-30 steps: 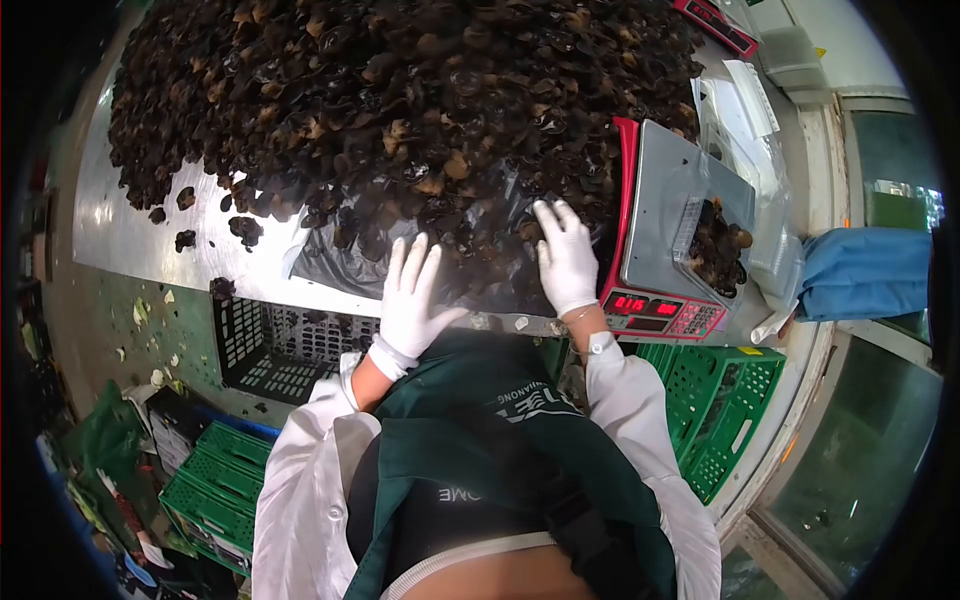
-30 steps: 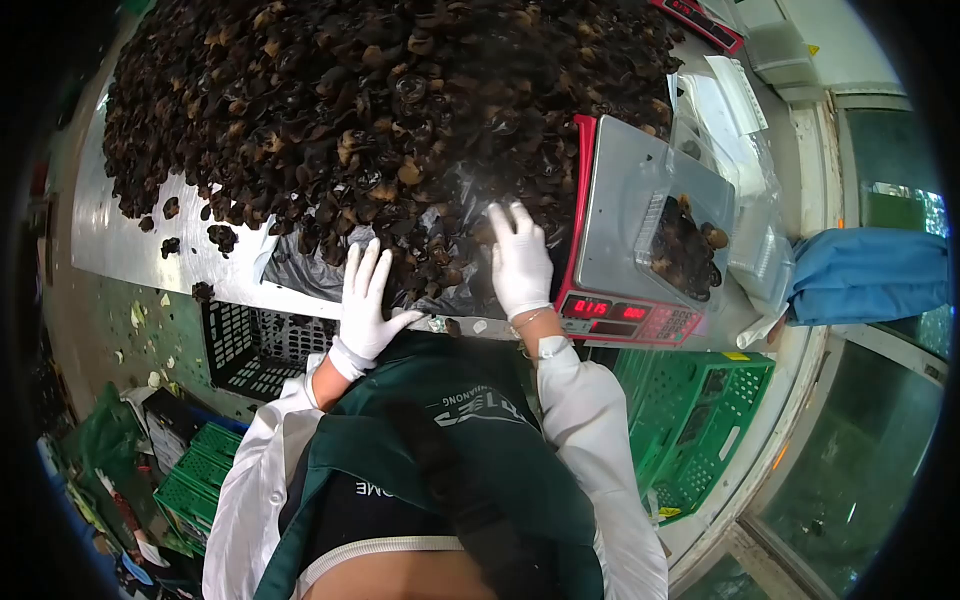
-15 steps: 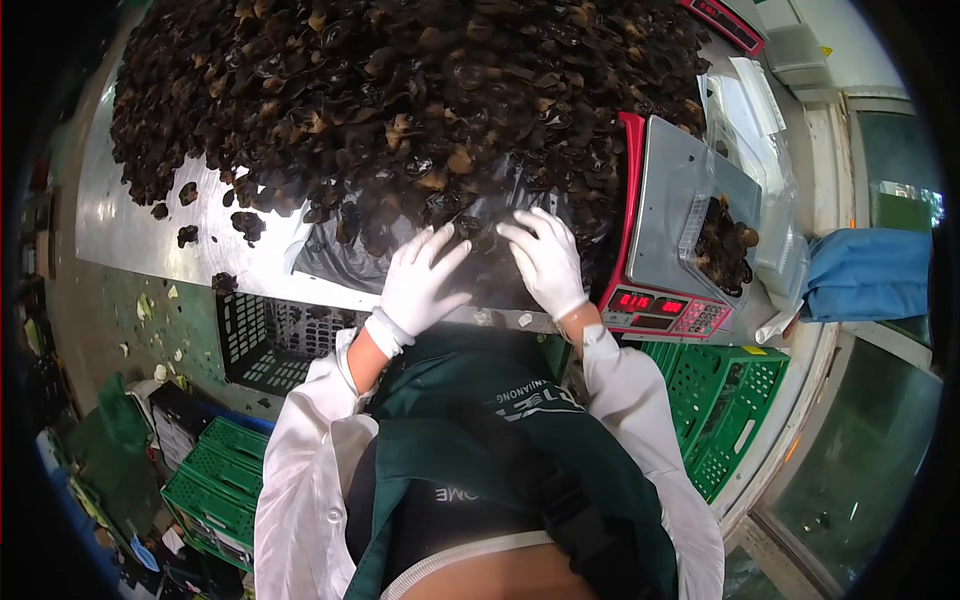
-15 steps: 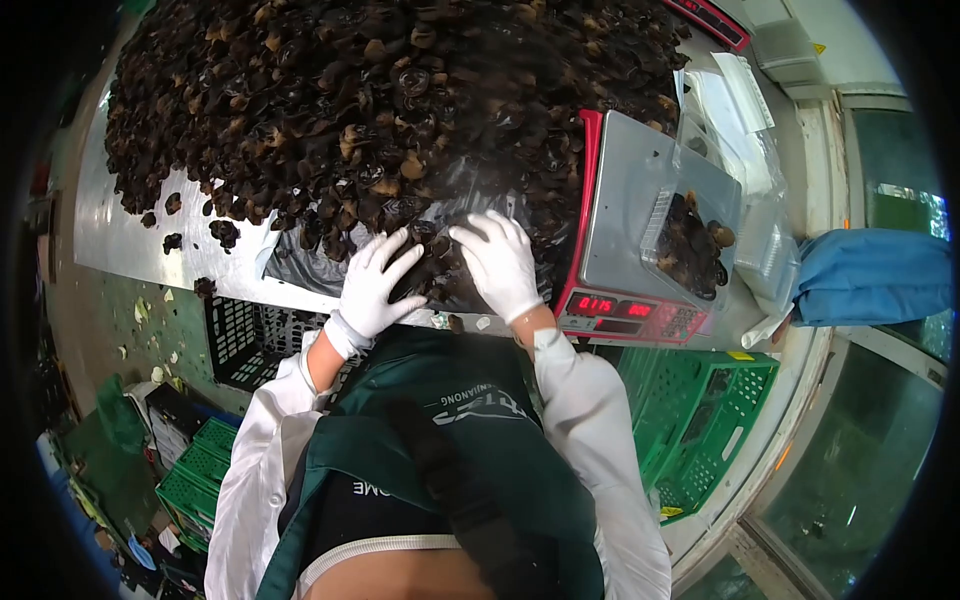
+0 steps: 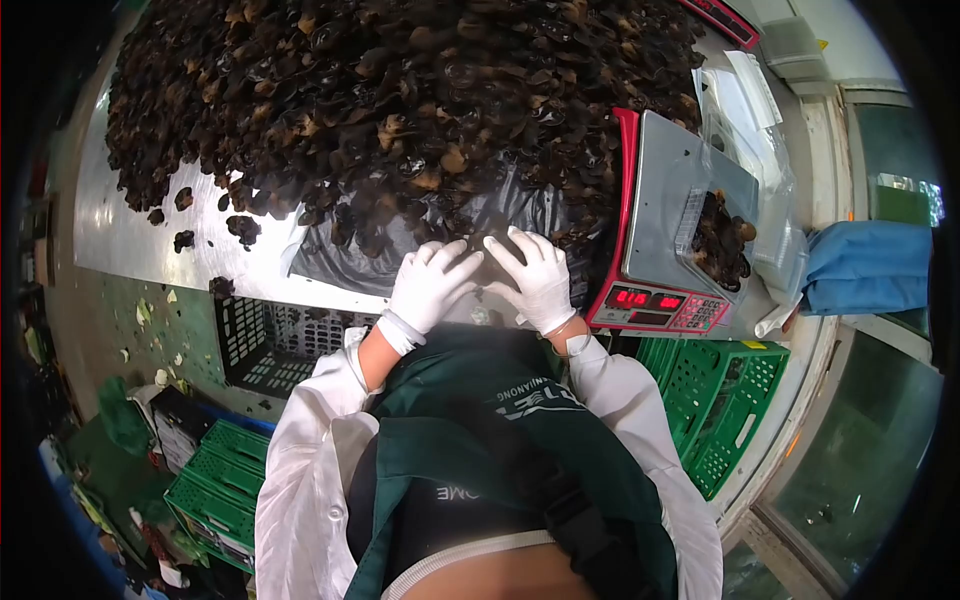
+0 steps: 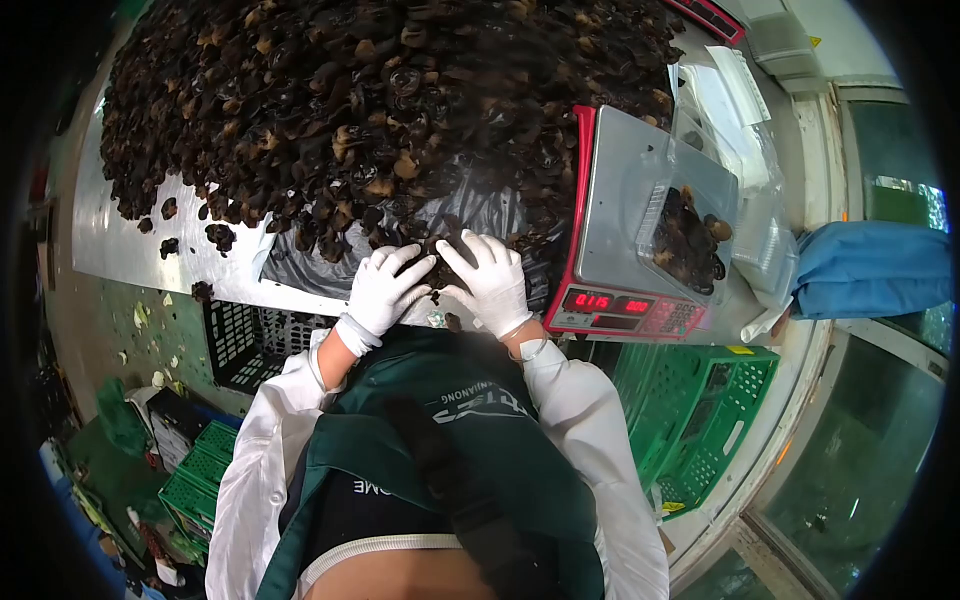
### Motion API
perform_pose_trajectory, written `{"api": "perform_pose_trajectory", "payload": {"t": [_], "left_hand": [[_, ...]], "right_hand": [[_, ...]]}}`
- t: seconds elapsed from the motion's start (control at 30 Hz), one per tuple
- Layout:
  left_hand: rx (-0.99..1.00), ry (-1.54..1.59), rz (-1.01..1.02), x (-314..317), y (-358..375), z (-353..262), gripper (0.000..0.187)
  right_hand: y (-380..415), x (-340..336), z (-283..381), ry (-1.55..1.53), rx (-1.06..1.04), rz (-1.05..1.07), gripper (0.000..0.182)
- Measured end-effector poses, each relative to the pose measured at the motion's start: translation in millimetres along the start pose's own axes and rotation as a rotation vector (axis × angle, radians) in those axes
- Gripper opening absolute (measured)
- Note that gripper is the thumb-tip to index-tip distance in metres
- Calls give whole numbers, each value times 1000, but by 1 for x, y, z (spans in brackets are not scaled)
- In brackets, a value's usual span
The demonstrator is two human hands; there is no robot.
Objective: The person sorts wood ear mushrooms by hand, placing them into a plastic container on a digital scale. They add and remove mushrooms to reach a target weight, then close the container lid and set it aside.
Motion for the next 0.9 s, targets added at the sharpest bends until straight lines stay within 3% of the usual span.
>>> {"api": "perform_pose_trajectory", "payload": {"t": [0.3, 0.43, 0.53, 0.57, 0.63, 0.67, 0.7, 0.77, 0.9], "left_hand": [[-4, -34, -30, 0, 8, -14, 37], [-166, 267, -190, -18, -3, 5, 33], [-585, 935, -201, -3, 2, 38, 26], [-823, 1336, -57, 21, 10, 43, 29], [-933, 1891, -26, 22, -3, 27, 34], [-898, 2070, 3, 21, -12, 19, 37], [-812, 2324, 3, 18, -22, 9, 38], [-762, 2611, 22, 17, -34, -5, 39], [-757, 2623, -54, 11, -48, -20, 39]], "right_hand": [[16, 6, 3, 31, 26, -34, 58], [5, -4, -7, -55, 36, -60, 46], [-1, -27, -42, -577, 322, -312, 29], [0, -15, -53, -1006, 554, -258, 20], [0, 0, -56, -1933, 765, -398, 25], [0, 13, -53, -2299, 783, -397, 34], [-20, -5, -36, -2612, 454, -256, 41], [-25, -16, -30, -2753, 349, -284, 45], [-23, -25, -32, -2725, 459, -435, 45]]}}
Point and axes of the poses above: each hand's wrist, its own y-axis away from the middle knuckle, its own x-axis out of the palm, z = x × y, the point moved 10 cm from there along -y, towards the middle knuckle, and after that the axes turned 3 degrees about -x, right-handed, at the moved point
